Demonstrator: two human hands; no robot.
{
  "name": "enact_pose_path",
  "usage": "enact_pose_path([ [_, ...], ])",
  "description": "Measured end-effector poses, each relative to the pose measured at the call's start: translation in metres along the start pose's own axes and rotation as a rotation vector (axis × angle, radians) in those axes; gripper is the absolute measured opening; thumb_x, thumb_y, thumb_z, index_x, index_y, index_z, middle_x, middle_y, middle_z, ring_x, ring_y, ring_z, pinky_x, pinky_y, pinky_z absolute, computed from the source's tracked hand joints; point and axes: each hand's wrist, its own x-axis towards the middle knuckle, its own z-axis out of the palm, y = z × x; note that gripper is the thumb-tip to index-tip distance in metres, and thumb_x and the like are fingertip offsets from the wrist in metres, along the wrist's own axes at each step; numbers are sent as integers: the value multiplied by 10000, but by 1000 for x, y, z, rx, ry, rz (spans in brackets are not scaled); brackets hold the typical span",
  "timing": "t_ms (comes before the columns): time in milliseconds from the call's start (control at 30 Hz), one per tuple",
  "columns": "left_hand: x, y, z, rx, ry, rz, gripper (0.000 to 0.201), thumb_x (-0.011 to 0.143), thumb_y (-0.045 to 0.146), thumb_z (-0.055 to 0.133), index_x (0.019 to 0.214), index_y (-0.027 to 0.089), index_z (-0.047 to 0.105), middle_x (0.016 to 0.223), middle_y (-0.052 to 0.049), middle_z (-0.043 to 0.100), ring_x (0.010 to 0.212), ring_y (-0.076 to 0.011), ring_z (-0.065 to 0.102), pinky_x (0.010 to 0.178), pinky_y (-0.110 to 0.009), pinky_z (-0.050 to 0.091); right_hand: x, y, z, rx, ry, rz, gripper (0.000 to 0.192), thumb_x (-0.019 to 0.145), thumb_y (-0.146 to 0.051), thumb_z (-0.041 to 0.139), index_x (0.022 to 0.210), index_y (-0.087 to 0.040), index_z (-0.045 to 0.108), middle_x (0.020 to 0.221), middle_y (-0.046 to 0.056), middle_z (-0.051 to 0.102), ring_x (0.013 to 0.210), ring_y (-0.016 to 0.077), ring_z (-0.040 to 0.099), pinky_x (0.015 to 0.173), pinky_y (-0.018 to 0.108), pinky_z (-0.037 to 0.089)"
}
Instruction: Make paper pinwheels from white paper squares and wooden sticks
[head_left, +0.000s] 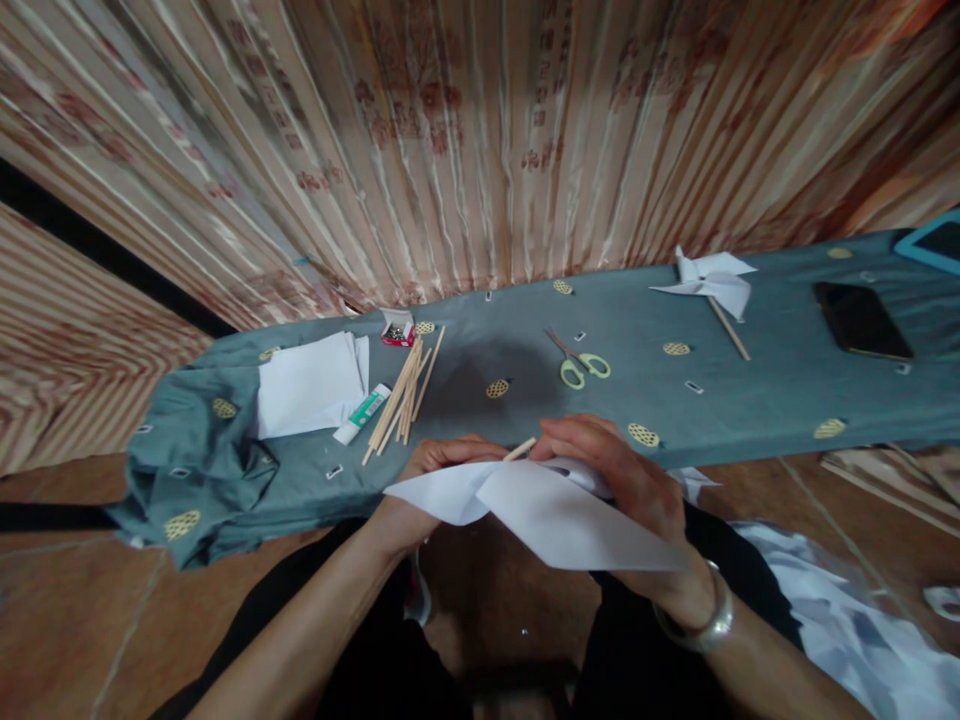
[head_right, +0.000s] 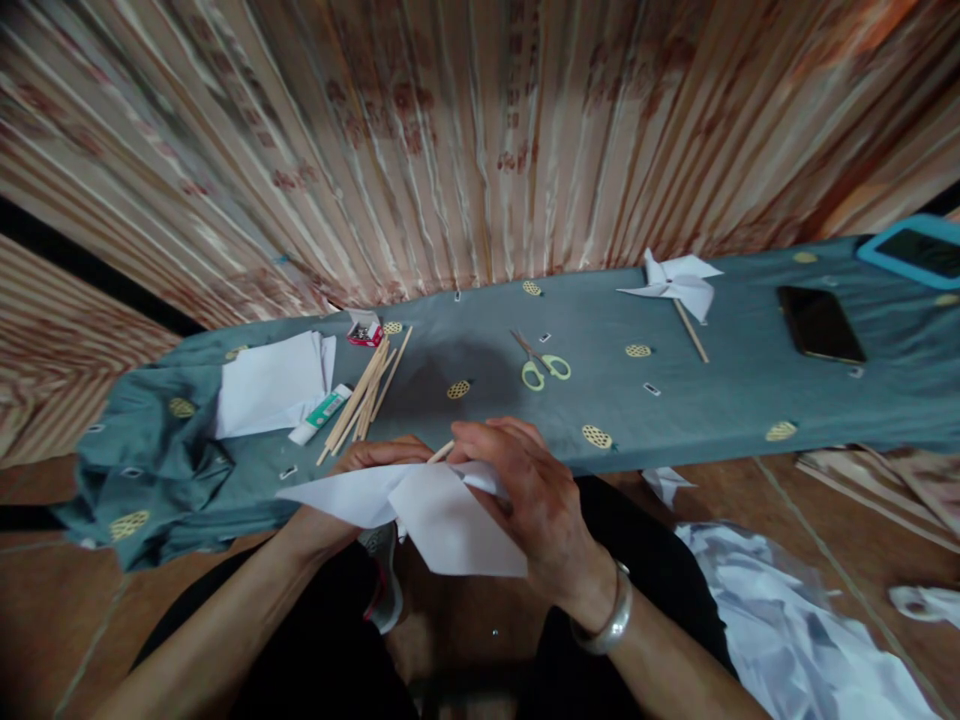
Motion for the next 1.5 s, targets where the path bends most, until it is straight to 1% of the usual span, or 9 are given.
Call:
enact_pose_path([
  [167, -3, 13, -2, 180, -19, 54, 104, 718, 242, 733, 778, 179, 791, 786, -48, 679, 722, -153, 603, 682, -248, 459, -3, 0, 3, 45, 19, 87, 365, 853, -268, 635, 1198, -202, 537, 976, 47, 734, 974, 218, 695, 885, 359, 573],
  [267, -4, 16, -2, 164, 13, 56, 103, 713, 254, 742, 758, 177, 793, 748, -45, 656, 685, -145, 595, 626, -233, 448, -4, -1, 4, 39, 24, 101, 347, 865, -251, 616, 1199, -198, 536, 932, 35, 736, 948, 206, 702, 872, 342, 576],
  [367, -6, 15, -3, 135, 23, 84, 126, 696, 269, 771, 780, 179, 798, 744, -53, 657, 671, -142, 597, 595, -224, 439, -4, -3, 4, 1, 28, 48, 341, 888, -197, 578, 1223, -189, 522, 902, 32, 735, 942, 198, 703, 924, 354, 554],
  [467, -8, 14, -3, 172, 13, 144, 153, 746, 300, 751, 824, 178, 800, 756, -68, 665, 684, -142, 601, 600, -223, 439, -5, -3, 5, -45, 52, -30, 356, 883, -151, 573, 1235, -164, 518, 933, 56, 734, 942, 197, 697, 968, 364, 528],
  [567, -9, 14, -5, 194, -5, 165, 167, 789, 321, 722, 837, 180, 798, 757, -68, 661, 677, -135, 596, 596, -219, 435, -7, -3, 7, -57, 55, -75, 399, 860, -124, 592, 1250, -134, 512, 948, 75, 731, 960, 206, 686, 986, 375, 514],
  [767, -12, 14, -8, 224, -38, 155, 190, 819, 334, 695, 834, 173, 796, 755, -68, 657, 672, -130, 593, 585, -214, 434, -12, -6, 11, -70, 15, -75, 405, 850, -106, 584, 1250, -126, 525, 945, 73, 729, 952, 209, 682, 992, 398, 509],
  [1067, -14, 11, -12, 233, -3, 147, 253, 805, 401, 700, 836, 168, 793, 755, -76, 675, 664, -138, 589, 593, -224, 446, -8, -6, 12, -73, 7, -80, 462, 866, -121, 554, 1319, -166, 475, 956, 67, 735, 941, 219, 695, 937, 430, 545],
  [1333, -14, 10, -12, 212, -5, 121, 231, 807, 382, 699, 815, 171, 793, 745, -62, 661, 662, -133, 578, 603, -225, 440, -10, -5, 12, -54, -9, -91, 431, 844, -95, 570, 1270, -124, 512, 963, 80, 728, 940, 203, 680, 974, 422, 520],
  [1500, -15, 9, -12, 201, -11, 118, 254, 803, 407, 699, 812, 170, 792, 727, -56, 650, 642, -127, 563, 595, -227, 431, -9, -5, 13, -57, -2, -92, 435, 869, -121, 551, 1299, -161, 501, 959, 65, 738, 929, 207, 694, 939, 427, 540],
])
